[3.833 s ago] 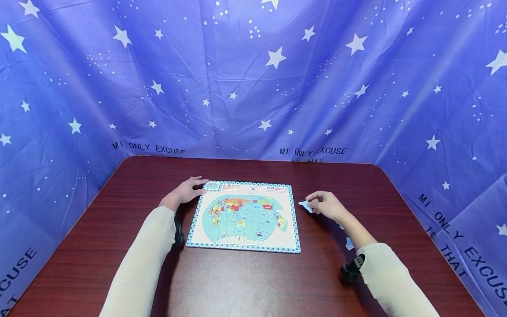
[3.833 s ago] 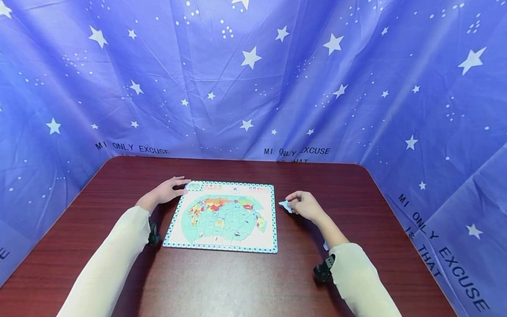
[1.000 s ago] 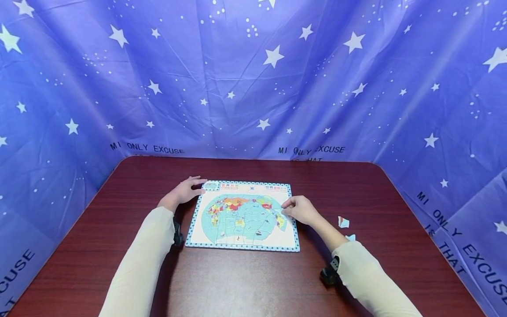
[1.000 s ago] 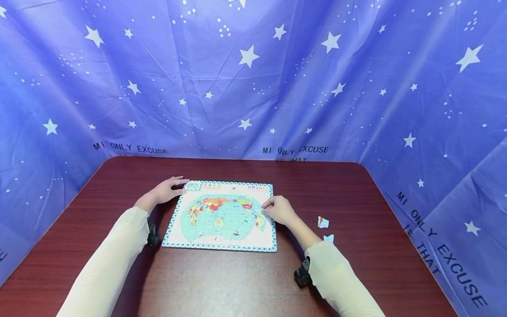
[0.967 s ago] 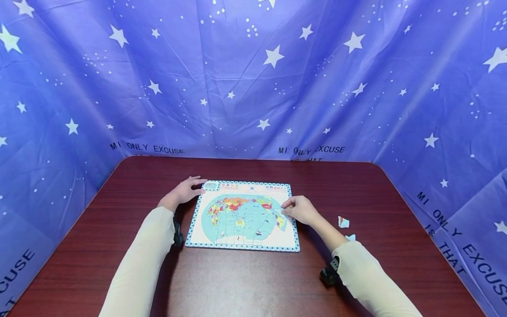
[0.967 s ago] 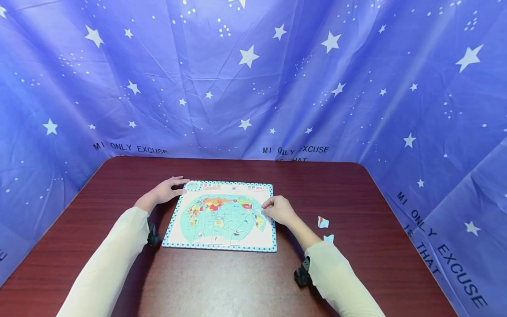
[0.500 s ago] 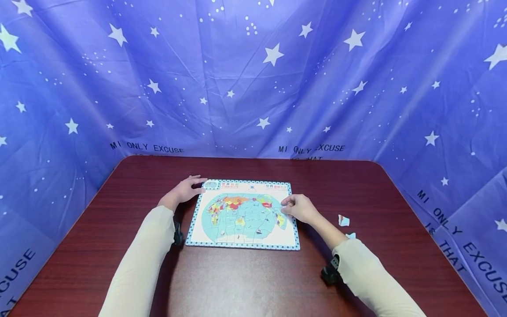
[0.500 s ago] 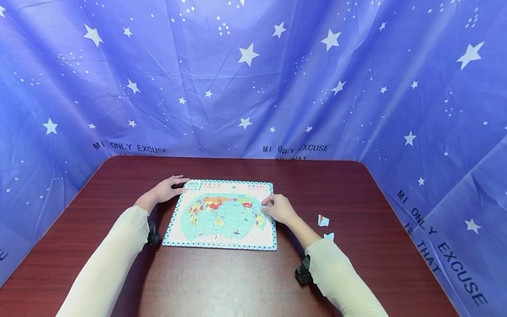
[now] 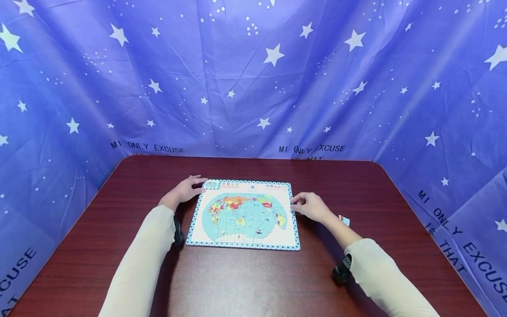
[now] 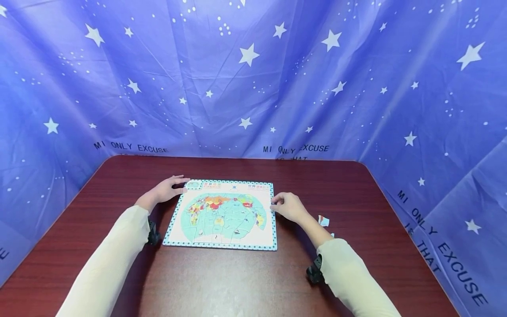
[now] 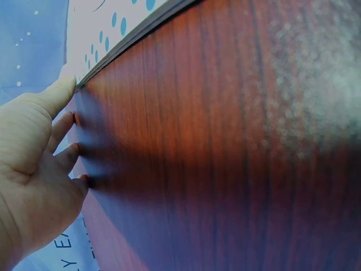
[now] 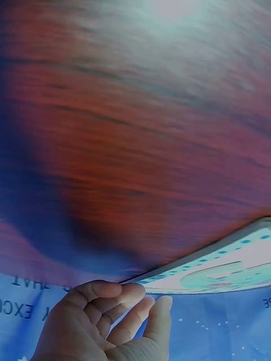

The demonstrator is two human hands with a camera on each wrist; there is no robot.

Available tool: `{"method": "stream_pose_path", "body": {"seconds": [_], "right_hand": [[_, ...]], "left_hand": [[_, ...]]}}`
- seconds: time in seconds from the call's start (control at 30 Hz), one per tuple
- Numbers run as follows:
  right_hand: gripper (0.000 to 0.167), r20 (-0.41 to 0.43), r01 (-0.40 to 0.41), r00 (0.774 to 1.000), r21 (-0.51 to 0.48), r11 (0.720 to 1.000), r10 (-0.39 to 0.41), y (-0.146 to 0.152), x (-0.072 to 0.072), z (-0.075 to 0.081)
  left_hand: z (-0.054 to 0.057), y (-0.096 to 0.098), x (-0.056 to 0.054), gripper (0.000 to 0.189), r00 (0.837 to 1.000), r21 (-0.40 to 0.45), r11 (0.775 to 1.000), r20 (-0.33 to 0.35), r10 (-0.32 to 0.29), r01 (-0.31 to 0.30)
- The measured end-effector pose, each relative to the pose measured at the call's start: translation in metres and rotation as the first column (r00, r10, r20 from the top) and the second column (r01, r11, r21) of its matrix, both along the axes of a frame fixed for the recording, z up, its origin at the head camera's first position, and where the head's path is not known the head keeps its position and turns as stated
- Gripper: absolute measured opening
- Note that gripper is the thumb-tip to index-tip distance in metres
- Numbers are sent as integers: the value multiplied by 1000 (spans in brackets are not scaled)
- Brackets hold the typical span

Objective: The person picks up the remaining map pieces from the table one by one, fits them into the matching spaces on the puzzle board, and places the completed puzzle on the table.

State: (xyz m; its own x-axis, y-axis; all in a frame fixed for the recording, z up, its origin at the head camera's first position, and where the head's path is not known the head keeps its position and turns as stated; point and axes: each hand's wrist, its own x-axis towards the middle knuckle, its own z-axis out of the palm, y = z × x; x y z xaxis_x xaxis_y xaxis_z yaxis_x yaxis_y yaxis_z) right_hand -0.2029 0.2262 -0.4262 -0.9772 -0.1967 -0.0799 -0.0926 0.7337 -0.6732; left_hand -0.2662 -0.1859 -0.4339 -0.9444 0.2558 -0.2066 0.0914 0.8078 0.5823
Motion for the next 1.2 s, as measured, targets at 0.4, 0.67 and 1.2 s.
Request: {"method": "stream_pose_path", "body": {"seconds": [0.4,0.67,1.2], "right_hand": [[23,-20,-11,1000,76,997,12,41,6,12],[24,-24,0,1000,127,992,3,72,15,21],[27,-2,-1,1000,213,977,1,115,33,21]], "left_hand": [[2,-2,3,51,1000,-7,1000,-6,6,-6],[-1,0,1,51,1000,5,1000,-12,3,-3],[0,1,0,51,1000,-11,1000,-5,-1,1]]}}
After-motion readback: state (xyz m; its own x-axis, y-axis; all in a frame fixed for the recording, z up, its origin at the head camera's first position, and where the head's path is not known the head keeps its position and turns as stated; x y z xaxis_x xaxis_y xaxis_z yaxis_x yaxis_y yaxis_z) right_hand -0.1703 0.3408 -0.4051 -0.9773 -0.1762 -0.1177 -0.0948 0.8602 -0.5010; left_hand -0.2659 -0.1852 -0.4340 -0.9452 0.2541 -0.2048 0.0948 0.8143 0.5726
